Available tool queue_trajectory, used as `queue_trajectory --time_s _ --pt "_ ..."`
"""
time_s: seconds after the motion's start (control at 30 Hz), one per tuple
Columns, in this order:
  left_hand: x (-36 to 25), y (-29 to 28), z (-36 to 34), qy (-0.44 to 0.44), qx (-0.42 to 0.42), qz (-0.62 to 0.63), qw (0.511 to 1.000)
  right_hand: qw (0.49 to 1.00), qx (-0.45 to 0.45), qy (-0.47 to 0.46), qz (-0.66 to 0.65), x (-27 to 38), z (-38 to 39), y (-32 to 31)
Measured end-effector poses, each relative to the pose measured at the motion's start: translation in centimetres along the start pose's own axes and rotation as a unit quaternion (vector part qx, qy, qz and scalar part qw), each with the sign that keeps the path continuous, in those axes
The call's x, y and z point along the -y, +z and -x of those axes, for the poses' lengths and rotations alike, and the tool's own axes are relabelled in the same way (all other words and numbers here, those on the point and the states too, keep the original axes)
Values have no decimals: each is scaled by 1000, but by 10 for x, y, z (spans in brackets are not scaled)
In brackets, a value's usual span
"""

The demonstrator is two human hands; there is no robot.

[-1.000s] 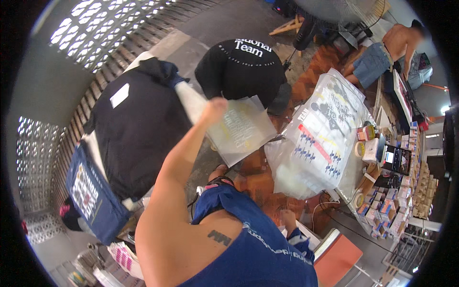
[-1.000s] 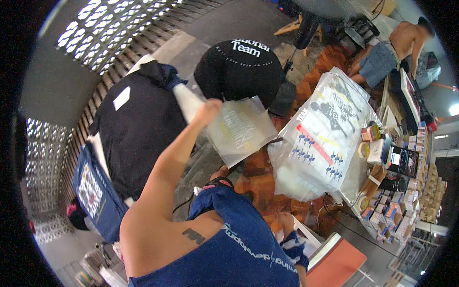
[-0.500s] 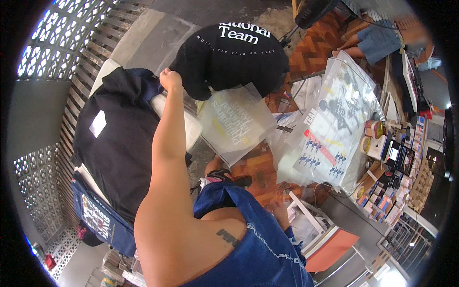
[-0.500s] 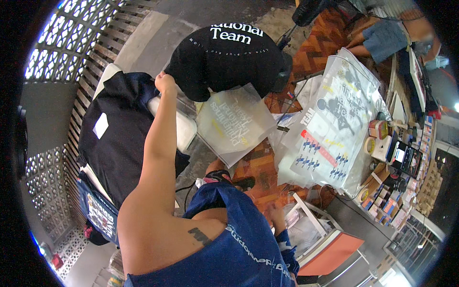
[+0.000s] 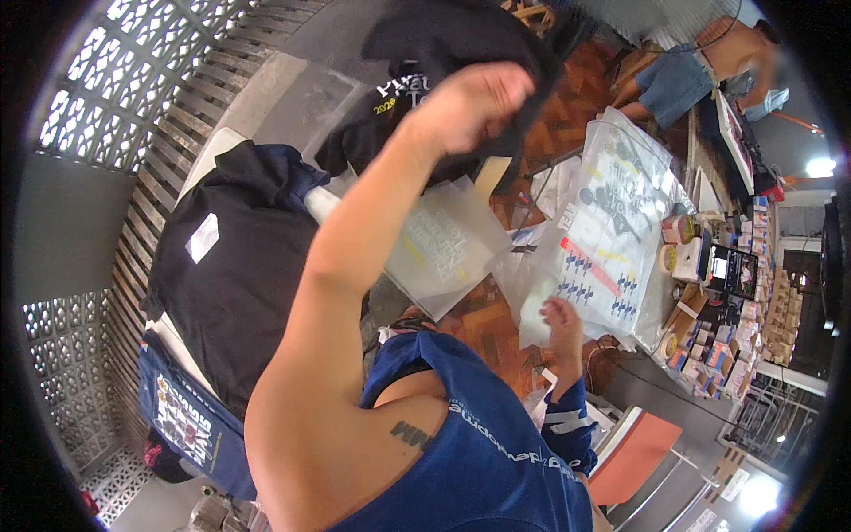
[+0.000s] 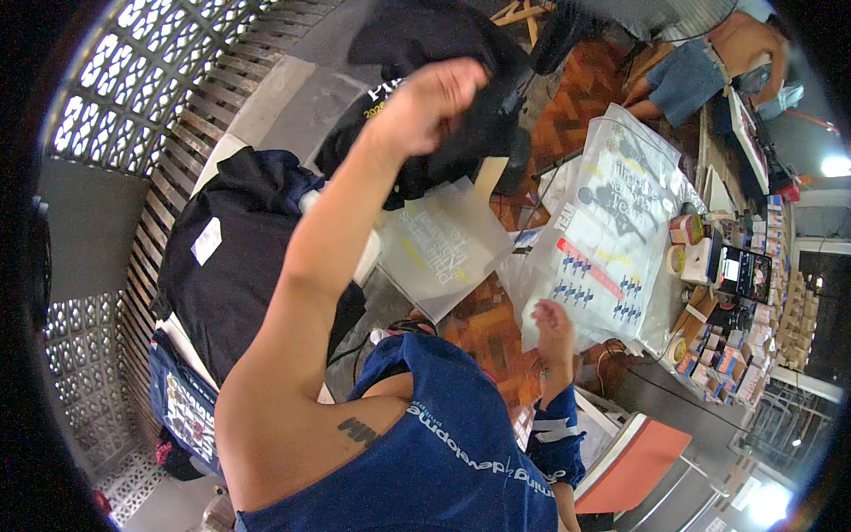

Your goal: The person places a black t-shirt on a heat press, aligns a transfer sheet, and operates the press to apply the design. They repeat this process with multiple shirts, cutting transfer sheets with scissors and stacking finished shirts.

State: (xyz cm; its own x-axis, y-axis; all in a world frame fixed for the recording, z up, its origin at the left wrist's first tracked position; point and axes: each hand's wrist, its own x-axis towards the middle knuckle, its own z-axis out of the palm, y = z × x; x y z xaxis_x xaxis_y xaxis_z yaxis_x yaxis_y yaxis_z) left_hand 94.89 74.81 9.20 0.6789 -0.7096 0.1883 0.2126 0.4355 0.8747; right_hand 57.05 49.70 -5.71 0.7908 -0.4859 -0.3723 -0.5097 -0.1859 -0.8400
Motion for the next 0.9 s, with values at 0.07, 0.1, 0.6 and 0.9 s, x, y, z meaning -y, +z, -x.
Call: queue_trajectory --time_s 0.07,0.1,0.6,0.9 --pt "-7 38 57 15 101 17 995 994 -82 -66 -18 27 -5 -25" --pt "-10 49 85 54 189 66 978 985 -135 -102 -20 40 -6 -39" --pt "112 291 213 -193 583 -129 779 956 -285 73 -15 -109 207 -71" --pt "154 402 227 -15 599 -83 796 676 -139 64 -721 -105 310 -98"
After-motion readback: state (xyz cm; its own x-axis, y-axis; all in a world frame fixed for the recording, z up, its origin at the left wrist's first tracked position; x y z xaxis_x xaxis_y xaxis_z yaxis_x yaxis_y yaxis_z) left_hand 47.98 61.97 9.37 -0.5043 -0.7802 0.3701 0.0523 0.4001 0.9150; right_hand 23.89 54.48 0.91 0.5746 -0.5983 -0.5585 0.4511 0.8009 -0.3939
